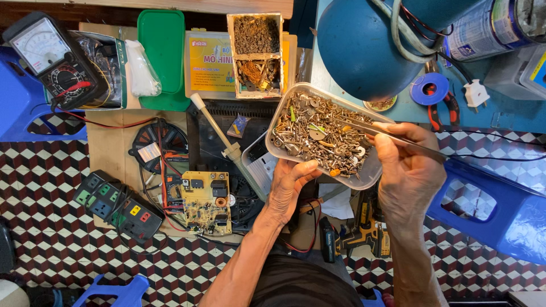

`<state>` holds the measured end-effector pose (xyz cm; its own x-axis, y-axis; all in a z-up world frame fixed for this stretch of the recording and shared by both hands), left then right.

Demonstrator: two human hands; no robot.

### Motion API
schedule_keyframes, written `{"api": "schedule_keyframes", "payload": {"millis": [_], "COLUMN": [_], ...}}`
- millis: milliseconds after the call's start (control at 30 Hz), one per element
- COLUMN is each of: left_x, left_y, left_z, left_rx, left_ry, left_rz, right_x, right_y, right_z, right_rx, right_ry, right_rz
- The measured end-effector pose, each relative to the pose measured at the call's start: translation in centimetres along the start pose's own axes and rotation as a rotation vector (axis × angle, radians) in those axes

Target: The person selects small metal parts from a container using tweezers and attaches them to a metal heatsink. They repeatedly pick up screws and washers, position them on the heatsink, and adjust the components with their hands.

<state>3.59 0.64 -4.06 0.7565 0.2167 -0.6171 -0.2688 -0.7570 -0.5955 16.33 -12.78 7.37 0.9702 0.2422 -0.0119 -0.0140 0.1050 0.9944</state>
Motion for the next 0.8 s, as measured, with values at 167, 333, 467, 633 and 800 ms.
{"api": "schedule_keyframes", "payload": {"millis": [167, 333, 467, 633, 800], "left_x": [-0.2, -0.1, -0.3, -0.2, -0.2], "left_y": [-0.2, -0.4, -0.1, -0.2, -0.4], "left_z": [0.0, -0.1, -0.2, 0.0, -0.2], "left_rx": [-0.008, -0.020, -0.021, -0.011, -0.020], "left_ry": [0.005, 0.005, 0.023, 0.011, 0.002], "left_rz": [0.001, 0.001, 0.003, 0.011, 0.017], "right_x": [-0.6, -1.5, -2.9, -2.1, -0.1], "right_y": [-0.4, -0.2, -0.1, 1.0, 0.0], "right_z": [-1.6, -2.8, -1.7, -1.1, -3.4], "right_rx": [-0.251, -0.384, -0.393, -0.346, -0.342], "right_ry": [0.088, 0.178, 0.205, 0.143, 0.154], "right_rz": [0.006, -0.015, -0.135, 0.031, 0.049]}}
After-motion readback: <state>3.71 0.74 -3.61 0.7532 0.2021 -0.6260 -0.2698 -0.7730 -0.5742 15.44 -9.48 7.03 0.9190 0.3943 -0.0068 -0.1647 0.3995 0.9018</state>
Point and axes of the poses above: each hand's wrist, its own x-axis towards the middle knuckle, its own z-axis out of the back of the hand, y = z × x, the point moved 5 cm from there along x, towards the middle knuckle, and after that the axes turned 7 degrees about x, right-handed, at the moved point
